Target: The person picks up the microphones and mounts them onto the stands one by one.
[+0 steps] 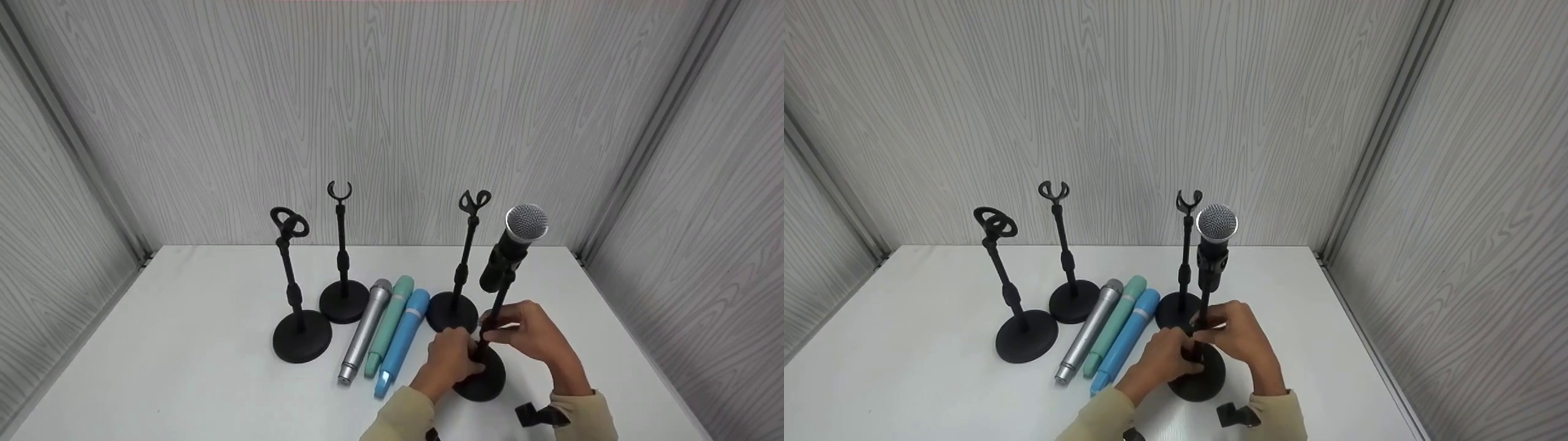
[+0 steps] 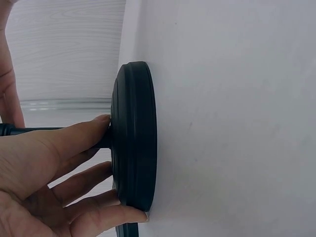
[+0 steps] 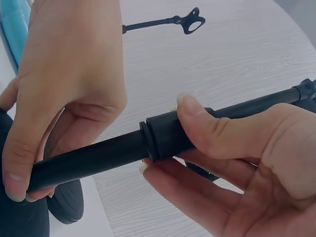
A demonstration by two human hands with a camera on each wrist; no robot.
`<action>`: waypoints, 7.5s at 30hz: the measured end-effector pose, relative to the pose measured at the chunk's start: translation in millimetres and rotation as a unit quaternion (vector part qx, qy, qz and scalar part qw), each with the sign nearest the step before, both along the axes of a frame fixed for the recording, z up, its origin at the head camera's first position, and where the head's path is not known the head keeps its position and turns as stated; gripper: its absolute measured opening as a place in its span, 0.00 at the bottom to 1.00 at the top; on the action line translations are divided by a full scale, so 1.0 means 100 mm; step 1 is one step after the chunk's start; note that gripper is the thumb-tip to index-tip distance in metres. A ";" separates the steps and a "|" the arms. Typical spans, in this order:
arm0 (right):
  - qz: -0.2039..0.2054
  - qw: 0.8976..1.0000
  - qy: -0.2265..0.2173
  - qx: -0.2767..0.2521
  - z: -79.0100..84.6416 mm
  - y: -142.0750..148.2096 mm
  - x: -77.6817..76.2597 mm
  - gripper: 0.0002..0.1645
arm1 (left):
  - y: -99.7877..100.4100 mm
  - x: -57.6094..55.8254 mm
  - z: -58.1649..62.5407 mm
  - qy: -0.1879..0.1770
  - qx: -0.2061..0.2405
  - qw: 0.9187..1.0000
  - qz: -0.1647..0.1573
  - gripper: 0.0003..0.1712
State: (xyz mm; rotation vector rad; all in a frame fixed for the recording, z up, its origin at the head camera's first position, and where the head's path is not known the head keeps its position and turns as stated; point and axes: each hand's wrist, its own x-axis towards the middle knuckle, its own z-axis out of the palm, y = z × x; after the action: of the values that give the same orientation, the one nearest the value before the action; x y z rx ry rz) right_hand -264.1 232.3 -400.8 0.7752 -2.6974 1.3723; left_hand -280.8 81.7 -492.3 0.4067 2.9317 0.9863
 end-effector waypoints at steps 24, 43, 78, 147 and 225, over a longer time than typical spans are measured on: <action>-0.123 0.992 -0.018 0.030 -0.12 0.01 -0.09 0.08 | 0.00 0.00 -0.02 0.013 -0.007 1.000 0.003 0.14; -0.023 0.999 -0.036 0.000 0.15 -0.09 0.11 0.15 | 0.00 0.00 -0.02 0.008 0.001 1.000 0.003 0.13; -0.050 0.999 -0.015 0.018 -0.07 -0.02 -0.01 0.11 | -0.01 0.02 0.01 0.022 -0.002 1.000 0.002 0.13; -0.109 0.993 0.000 0.041 -0.08 -0.03 -0.01 0.08 | -0.02 0.03 0.00 0.022 0.008 1.000 -0.005 0.12; -0.075 0.986 0.116 -0.093 0.73 -0.05 0.26 0.12 | 0.00 0.03 -0.04 0.003 0.006 1.000 -0.001 0.13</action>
State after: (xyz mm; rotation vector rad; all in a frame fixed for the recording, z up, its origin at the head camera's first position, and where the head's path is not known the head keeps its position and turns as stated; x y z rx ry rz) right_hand -237.9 227.6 -327.6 0.6566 -2.3603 1.3791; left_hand -277.7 81.3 -496.0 0.4127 2.9320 1.0041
